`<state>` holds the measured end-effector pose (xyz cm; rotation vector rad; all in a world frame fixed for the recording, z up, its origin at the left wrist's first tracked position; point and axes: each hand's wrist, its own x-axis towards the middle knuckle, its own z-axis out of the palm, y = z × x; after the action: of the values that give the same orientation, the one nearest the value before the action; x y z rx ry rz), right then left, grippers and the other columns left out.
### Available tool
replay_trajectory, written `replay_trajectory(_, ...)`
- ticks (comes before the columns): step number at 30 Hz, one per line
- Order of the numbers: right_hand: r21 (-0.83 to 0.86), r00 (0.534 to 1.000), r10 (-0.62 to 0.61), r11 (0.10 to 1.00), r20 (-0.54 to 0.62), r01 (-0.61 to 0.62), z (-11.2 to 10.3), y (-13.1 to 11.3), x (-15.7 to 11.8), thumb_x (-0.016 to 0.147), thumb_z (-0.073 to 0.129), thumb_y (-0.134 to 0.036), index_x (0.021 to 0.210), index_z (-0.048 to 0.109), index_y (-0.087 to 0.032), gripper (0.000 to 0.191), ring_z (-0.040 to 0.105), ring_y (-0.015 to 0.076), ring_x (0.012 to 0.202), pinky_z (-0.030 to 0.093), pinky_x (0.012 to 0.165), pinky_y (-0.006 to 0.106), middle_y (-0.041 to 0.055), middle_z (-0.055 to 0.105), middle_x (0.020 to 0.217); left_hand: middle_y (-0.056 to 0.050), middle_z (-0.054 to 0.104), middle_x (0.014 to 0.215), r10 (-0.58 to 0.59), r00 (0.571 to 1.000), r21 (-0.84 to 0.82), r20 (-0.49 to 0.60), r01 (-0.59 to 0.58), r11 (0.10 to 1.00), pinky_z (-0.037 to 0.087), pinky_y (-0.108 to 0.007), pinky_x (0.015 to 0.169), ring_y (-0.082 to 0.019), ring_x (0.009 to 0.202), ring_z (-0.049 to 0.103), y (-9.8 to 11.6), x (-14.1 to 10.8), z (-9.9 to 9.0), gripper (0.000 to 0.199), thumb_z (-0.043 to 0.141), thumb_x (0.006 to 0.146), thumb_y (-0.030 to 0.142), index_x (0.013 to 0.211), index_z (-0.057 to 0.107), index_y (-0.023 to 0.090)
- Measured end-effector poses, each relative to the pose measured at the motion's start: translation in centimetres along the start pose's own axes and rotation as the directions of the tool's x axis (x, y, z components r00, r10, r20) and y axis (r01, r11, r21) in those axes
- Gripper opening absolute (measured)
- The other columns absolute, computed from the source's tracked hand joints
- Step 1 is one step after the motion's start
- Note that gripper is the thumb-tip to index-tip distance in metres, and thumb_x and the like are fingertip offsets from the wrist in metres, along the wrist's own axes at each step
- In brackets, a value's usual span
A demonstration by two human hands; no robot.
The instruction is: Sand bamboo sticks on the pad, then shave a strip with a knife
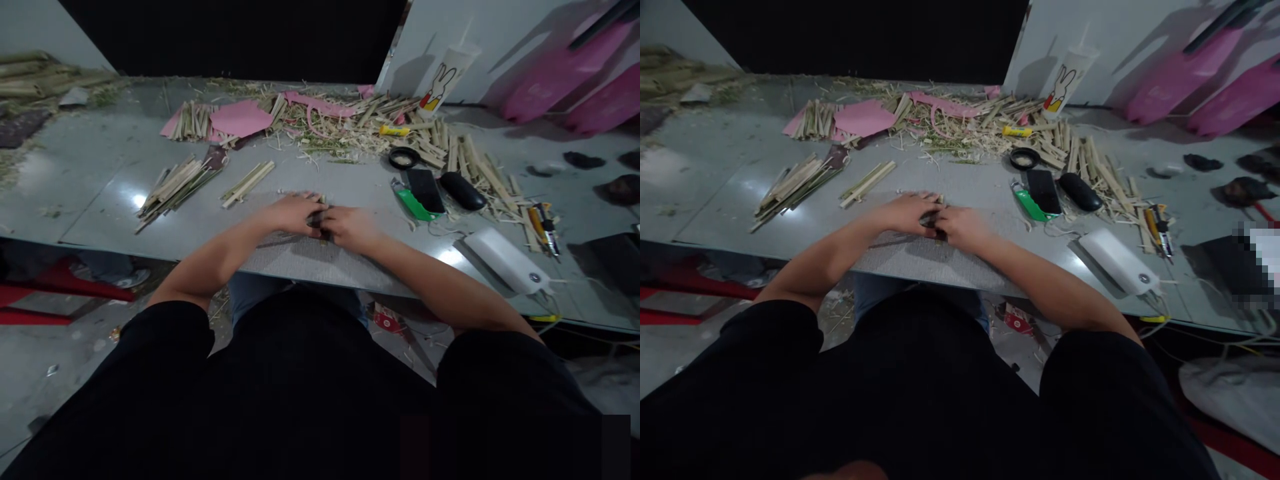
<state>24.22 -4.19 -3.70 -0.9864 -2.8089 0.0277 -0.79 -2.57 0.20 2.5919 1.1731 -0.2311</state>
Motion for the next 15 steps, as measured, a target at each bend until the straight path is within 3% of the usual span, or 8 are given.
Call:
replay_trajectory(7, -0.041, 0.988, 0.148, 0.988, -0.034, -0.149, -1.2, 2.4, 0.4, 0.101, 0.062, -0.008, 0.107, 0.093, -0.017, 0.033, 0.072, 0.0309, 0.096, 0.046, 0.079, 0.041, 0.0169, 0.085, 0.106, -0.015, 0.033, 0.202, -0.020, 1.000, 0.012, 0.024, 0.020, 1.000, 0.034, -0.064, 0.146, -0.048, 0.185, 0.032, 0.5, -0.2, -0.4, 0.095, 0.074, 0.106, 0.071, 0.189, 0.048, 0.032)
replay_trajectory(12, 0.026, 1.000, 0.025, 0.999, 0.004, -0.025, 0.0, 0.5, 0.5, 0.102, 0.070, -0.014, 0.114, 0.095, -0.022, 0.029, 0.075, 0.0290, 0.110, 0.053, 0.092, 0.039, 0.0134, 0.088, 0.122, -0.012, 0.037, 0.200, -0.017, 1.000, -0.010, 0.007, 0.017, 1.000, 0.033, -0.062, 0.147, -0.045, 0.183, 0.037, 0.6, -0.2, -0.5, 0.096, 0.080, 0.102, 0.069, 0.187, 0.051, 0.036)
replay_trajectory(15, 0.040, 0.999, 0.036, 0.999, -0.019, -0.035, 0.1, 1.1, 0.5, 0.102, 0.067, -0.013, 0.111, 0.095, -0.022, 0.030, 0.074, 0.0293, 0.110, 0.051, 0.090, 0.039, 0.0130, 0.087, 0.120, -0.012, 0.039, 0.199, -0.006, 1.000, -0.018, -0.006, 0.006, 1.000, 0.034, -0.063, 0.146, -0.046, 0.181, 0.040, 0.3, -0.1, -0.2, 0.094, 0.081, 0.100, 0.071, 0.184, 0.055, 0.035)
